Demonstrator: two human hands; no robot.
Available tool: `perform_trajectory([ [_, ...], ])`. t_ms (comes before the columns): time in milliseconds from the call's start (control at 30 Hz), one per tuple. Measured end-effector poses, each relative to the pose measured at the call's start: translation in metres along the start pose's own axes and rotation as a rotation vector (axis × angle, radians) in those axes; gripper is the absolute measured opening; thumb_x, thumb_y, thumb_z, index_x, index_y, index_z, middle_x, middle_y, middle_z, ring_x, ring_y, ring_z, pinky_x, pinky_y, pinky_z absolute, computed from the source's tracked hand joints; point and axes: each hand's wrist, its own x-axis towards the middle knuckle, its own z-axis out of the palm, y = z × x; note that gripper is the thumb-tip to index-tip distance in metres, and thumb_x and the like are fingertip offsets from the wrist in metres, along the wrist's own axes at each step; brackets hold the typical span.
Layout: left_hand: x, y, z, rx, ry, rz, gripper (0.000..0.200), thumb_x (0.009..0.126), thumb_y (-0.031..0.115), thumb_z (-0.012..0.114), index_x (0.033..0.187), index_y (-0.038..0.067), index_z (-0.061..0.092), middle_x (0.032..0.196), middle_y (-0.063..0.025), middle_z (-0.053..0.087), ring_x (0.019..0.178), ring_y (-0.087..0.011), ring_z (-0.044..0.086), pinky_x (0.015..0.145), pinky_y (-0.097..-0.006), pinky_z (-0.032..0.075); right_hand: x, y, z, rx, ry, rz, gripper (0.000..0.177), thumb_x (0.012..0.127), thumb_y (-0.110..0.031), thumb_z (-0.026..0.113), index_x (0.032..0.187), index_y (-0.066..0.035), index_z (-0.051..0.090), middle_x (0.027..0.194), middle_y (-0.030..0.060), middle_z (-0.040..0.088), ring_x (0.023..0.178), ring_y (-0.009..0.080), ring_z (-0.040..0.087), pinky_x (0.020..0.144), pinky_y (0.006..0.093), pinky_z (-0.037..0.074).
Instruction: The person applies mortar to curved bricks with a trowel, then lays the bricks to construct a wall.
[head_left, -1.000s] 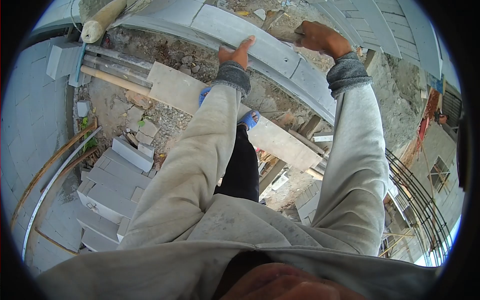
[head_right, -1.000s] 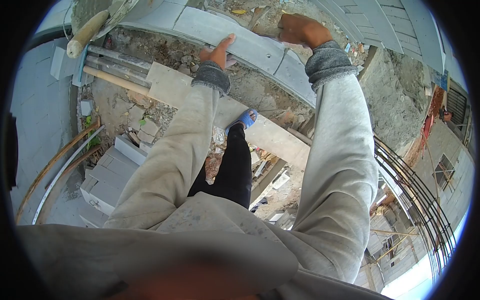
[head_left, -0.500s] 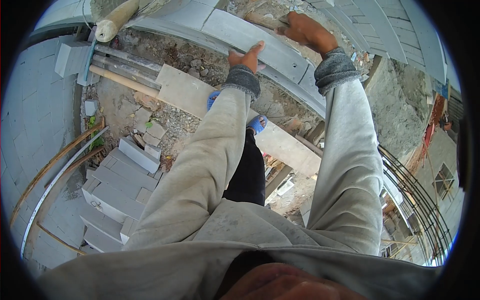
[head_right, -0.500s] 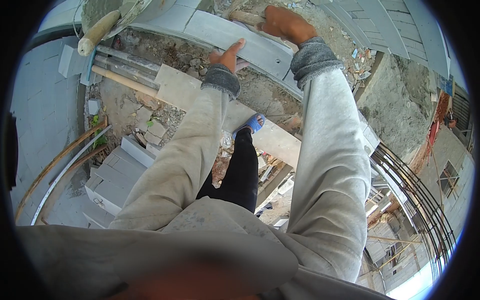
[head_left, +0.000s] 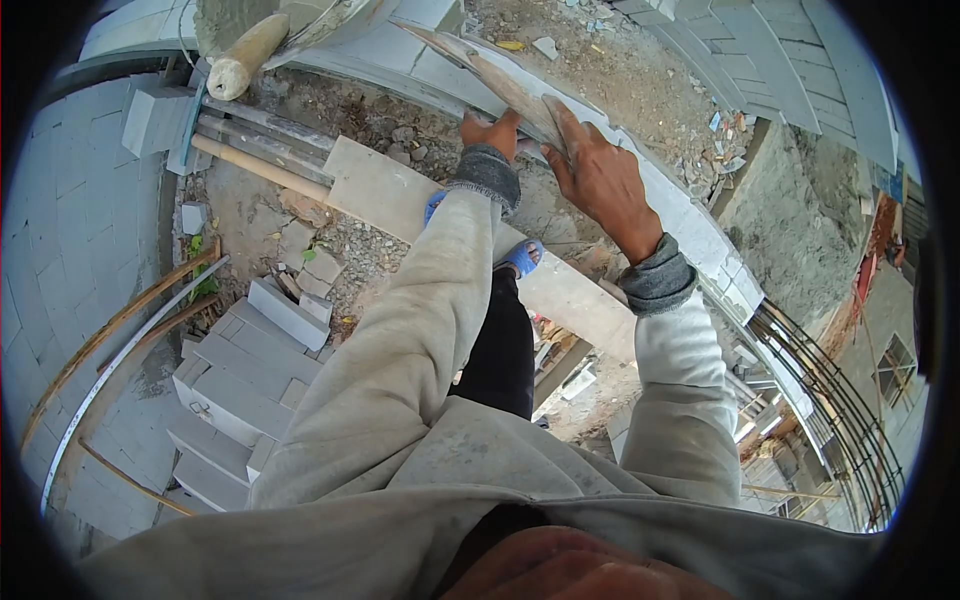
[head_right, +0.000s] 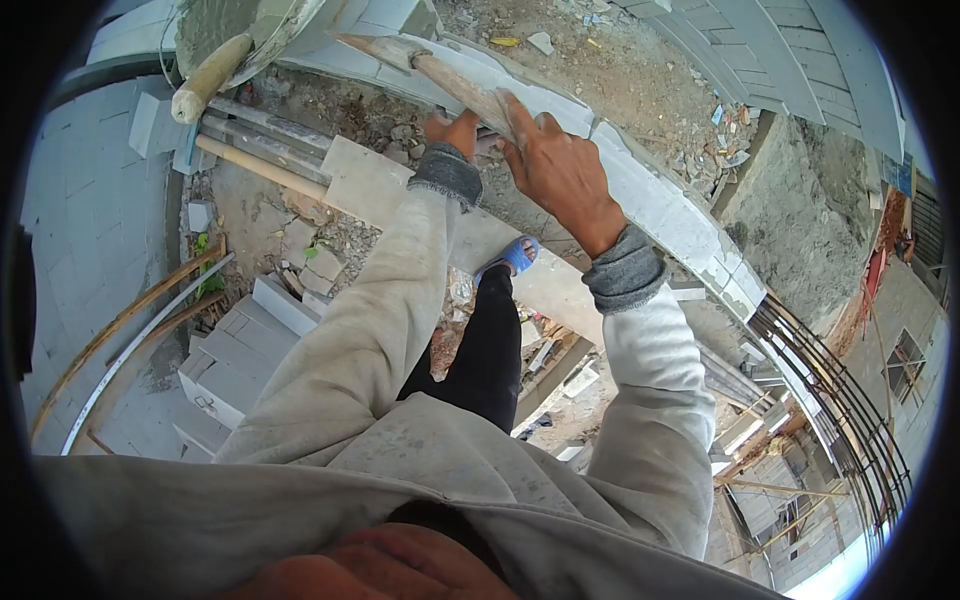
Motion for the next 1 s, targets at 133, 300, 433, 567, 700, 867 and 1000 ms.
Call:
perform_trajectory([
  [133,-0.002,-0.001,-0.003,-0.042,-0.074,0.037,0.097,0.079,0.003,0.073,0.151,0.001,0.007,0.132,-0.0281,0.045,0.103,-0.0399,0.061,0.072,-0.0483,0.062,0.002,0.007,0.009,-0.055,-0.101,-0.016,0.059,0.092,-0.027,0.059,0.144,-0.007,0.039,0.085,0.0226,0.066,0.063,0.037,0.065,0.054,0.0452,0.052],
  [300,-0.004,-0.002,-0.002,-0.041,-0.071,0.076,0.072,0.08,0.004,0.072,0.136,-0.008,0.027,0.12,-0.0263,0.054,0.097,-0.0379,0.064,0.079,-0.0522,0.059,-0.005,0.007,0.002,-0.006,-0.17,0.036,0.061,0.091,-0.028,0.061,0.143,-0.006,0.039,0.087,0.0215,0.067,0.071,0.0381,0.066,0.06,0.0458,0.052],
  [433,-0.021,0.006,0.009,0.012,0.043,0.105,0.063,0.081,0.005,0.07,0.13,-0.012,0.034,0.117,-0.0278,0.055,0.101,-0.0387,0.062,0.085,-0.0556,0.057,-0.028,0.02,-0.021,0.122,-0.024,0.061,0.056,0.089,-0.024,0.061,0.139,-0.006,0.043,0.089,0.0229,0.066,0.075,0.0396,0.066,0.064,0.0462,0.053],
  [567,-0.025,0.015,0.004,0.093,-0.07,0.101,0.066,0.082,0.018,0.076,0.132,-0.008,0.041,0.123,-0.0211,0.054,0.113,-0.0391,0.056,0.091,-0.0571,0.052,-0.116,0.041,-0.017,0.449,0.243,0.138,0.052,0.084,-0.019,0.066,0.131,-0.005,0.048,0.09,0.0243,0.065,0.078,0.0415,0.066,0.066,0.0461,0.053],
  [700,-0.028,0.059,0.012,0.196,0.171,0.167,0.065,0.085,0.018,0.073,0.134,-0.009,0.04,0.133,-0.024,0.047,0.116,-0.0399,0.055,0.088,-0.0517,0.055,-0.219,0.037,0.013,0.555,0.215,0.486,0.041,0.084,-0.02,0.069,0.117,0.0,0.055,0.085,0.0252,0.065,0.073,0.0403,0.066,0.064,0.0422,0.051],
  [867,-0.072,0.03,0.008,0.306,0.21,0.725,0.067,0.086,0.015,0.07,0.137,-0.01,0.035,0.136,-0.026,0.044,0.118,-0.0362,0.054,0.092,-0.043,0.052,-0.323,0.007,0.079,0.753,0.199,0.805,0.036,0.086,-0.022,0.069,0.11,0.002,0.057,0.069,0.0195,0.061,0.057,0.0266,0.063,0.055,0.0386,0.048],
  [1000,-0.113,-0.039,0.021,0.523,-0.073,0.277,0.076,0.081,0.021,0.074,0.142,-0.002,0.034,0.144,-0.0226,0.037,0.132,-0.0331,0.042,0.105,-0.0473,0.04,-0.374,-0.011,0.103,0.962,0.073,1.085,0.037,0.087,-0.022,0.067,0.112,0.003,0.055,0.069,0.0118,0.06,0.054,0.0186,0.059,0.051,0.0347,0.047],
])
